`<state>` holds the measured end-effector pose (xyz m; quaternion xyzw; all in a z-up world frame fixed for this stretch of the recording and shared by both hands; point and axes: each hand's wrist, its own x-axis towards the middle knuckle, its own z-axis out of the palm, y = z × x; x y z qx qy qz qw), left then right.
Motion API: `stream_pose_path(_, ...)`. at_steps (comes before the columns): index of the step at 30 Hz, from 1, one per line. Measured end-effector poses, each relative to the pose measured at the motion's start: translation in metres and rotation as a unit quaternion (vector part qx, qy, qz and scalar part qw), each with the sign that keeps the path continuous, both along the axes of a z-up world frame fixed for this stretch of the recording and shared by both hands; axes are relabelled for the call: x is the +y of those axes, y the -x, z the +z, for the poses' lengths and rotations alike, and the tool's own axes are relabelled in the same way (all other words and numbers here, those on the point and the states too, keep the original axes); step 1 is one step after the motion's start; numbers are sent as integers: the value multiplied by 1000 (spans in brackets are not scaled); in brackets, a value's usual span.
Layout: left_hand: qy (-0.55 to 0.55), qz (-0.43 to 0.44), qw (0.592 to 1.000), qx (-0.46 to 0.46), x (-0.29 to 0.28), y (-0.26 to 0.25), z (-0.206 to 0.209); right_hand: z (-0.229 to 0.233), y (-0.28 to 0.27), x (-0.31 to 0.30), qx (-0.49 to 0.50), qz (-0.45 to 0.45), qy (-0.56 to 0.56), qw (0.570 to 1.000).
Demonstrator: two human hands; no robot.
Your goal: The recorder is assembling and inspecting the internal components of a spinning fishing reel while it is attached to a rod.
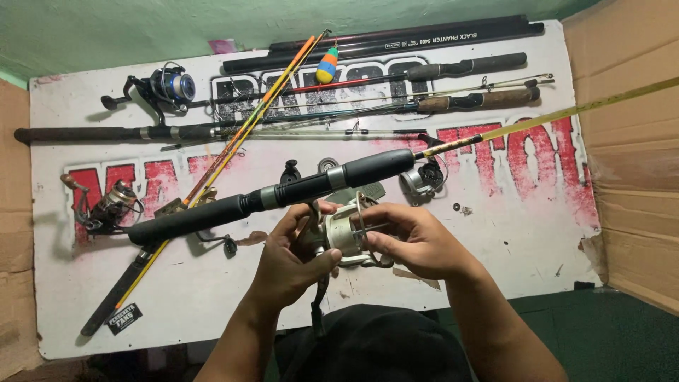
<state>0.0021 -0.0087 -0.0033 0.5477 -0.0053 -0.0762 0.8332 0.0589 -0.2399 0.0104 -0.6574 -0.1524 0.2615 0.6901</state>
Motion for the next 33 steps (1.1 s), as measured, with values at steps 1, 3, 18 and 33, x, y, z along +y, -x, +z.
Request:
stream_pose_path(1, 0, -2, 1000, 1, -1, -1, 4, 0, 1, 0, 1, -2, 0, 1000)
stream_pose_path(3, -4, -4, 1000, -22, -2, -5, 12, 1, 1, 1, 4, -6, -9, 1000)
stream_pose_path(18, -5, -14, 999, -41, -7, -13, 5, -3, -4, -4, -59, -33, -19, 998)
stream_pose_path(33, -28, 10, 998, -46, -4, -20, 15, -17, -11, 11, -93, -74, -11, 993)
